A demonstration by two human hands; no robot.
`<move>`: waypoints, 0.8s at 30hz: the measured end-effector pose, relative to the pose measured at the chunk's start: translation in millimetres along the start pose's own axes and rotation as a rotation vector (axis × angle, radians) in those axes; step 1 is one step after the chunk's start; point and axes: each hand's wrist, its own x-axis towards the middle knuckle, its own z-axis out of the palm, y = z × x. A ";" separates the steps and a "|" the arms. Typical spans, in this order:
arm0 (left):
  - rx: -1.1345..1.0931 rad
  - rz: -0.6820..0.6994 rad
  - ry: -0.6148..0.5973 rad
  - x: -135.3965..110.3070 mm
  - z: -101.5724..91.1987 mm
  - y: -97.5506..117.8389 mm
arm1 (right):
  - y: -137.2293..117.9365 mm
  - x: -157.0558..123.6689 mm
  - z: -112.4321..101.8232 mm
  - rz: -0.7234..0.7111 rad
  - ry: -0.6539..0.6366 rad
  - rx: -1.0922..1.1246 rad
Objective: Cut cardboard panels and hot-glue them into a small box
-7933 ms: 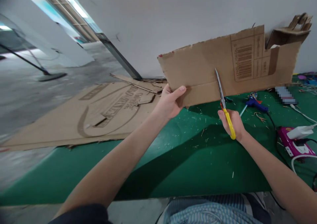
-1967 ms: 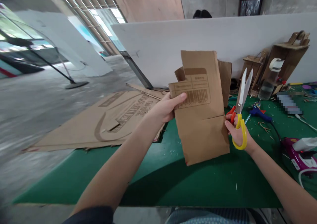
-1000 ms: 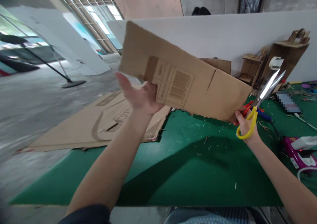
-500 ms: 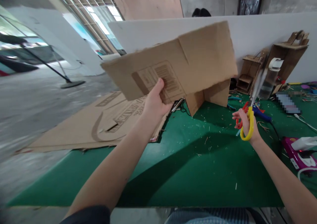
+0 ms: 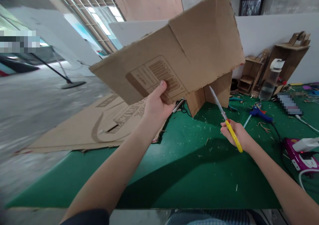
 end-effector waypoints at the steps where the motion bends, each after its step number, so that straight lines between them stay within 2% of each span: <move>1: -0.005 -0.003 -0.006 0.1 0.2 -1.2 | 1.5 0.4 1.0 -0.009 -0.026 0.002; 7: 0.011 -0.076 -0.052 -2.1 -1.4 -6.1 | 3.4 1.5 7.7 -0.098 -0.003 -0.049; 24: -0.017 -0.172 -0.104 -7.0 -9.6 -22.4 | 2.9 -0.8 13.9 -0.054 0.035 -0.033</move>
